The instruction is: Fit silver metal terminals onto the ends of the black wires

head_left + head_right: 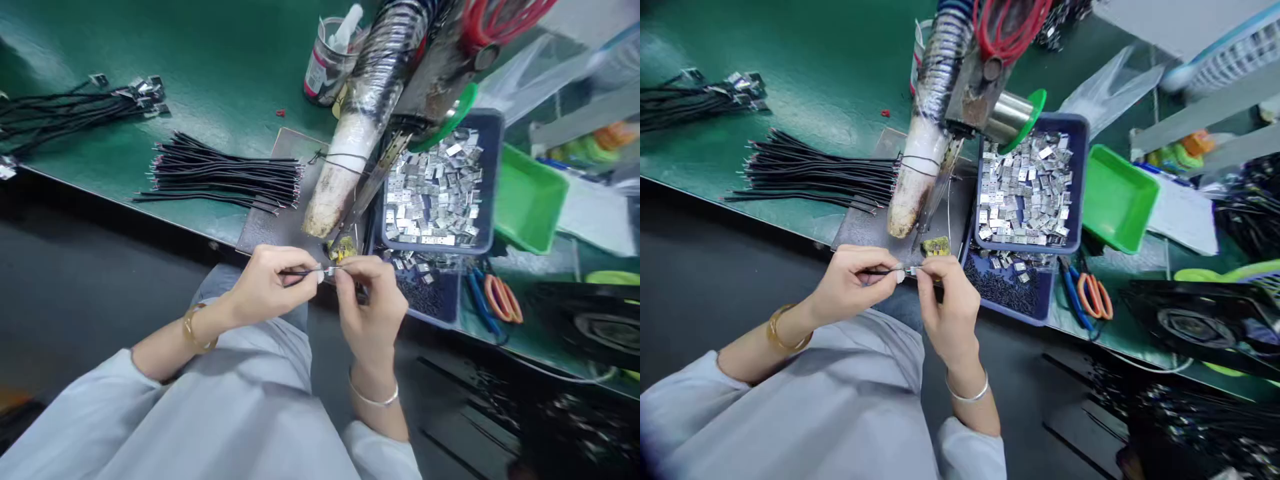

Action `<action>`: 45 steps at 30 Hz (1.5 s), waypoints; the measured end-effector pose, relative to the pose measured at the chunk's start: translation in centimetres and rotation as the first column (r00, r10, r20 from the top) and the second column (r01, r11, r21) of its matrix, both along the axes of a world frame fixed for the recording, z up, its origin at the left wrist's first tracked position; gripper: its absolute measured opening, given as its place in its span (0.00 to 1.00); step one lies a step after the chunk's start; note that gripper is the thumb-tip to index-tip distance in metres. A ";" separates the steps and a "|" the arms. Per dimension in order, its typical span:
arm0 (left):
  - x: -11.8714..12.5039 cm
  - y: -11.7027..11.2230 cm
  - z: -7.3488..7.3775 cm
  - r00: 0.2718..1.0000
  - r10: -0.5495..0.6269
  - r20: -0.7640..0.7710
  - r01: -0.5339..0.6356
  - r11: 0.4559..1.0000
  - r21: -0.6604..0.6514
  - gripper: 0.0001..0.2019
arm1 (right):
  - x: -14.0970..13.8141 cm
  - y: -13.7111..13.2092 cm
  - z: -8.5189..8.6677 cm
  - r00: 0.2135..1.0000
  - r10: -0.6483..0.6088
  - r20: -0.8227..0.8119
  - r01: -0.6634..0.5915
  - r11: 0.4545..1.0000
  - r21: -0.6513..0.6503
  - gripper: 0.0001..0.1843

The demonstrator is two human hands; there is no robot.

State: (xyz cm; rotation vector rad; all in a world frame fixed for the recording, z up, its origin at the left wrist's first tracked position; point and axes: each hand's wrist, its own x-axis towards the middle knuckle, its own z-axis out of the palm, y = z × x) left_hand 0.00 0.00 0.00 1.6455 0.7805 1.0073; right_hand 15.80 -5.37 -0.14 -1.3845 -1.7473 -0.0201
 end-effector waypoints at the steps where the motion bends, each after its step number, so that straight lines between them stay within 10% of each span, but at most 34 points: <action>1: 0.0 0.0 0.0 1.000 0.003 0.009 -0.003 1.000 -0.025 0.09 | 0.1 -0.1 0.0 0.995 0.018 0.095 -0.020 0.999 0.026 0.07; 4: 0.1 -0.1 -0.1 0.999 0.023 0.022 -0.022 0.997 -0.076 0.09 | 0.4 -0.6 -0.1 0.982 -0.019 0.190 -0.003 0.993 0.115 0.09; 9: 0.2 0.2 -0.1 0.998 0.069 0.007 -0.068 0.994 -0.085 0.09 | 0.3 -1.5 -1.0 0.961 -0.212 -0.179 0.255 0.928 0.270 0.11; 19: 0.5 0.4 -0.9 0.988 0.137 -0.074 -0.127 0.984 0.125 0.08 | -0.9 -0.3 -1.0 0.978 -0.160 0.136 0.137 0.977 0.162 0.09; 26: 0.8 0.4 -1.0 0.941 0.306 -0.144 -0.194 0.838 0.511 0.10 | -0.9 0.0 -0.8 0.982 -0.157 0.104 0.145 0.983 0.114 0.08; 45: 0.9 0.5 -0.2 0.917 0.338 -0.213 -0.161 0.799 0.579 0.12 | -0.8 -0.4 0.1 0.983 -0.149 0.103 0.146 0.989 0.039 0.07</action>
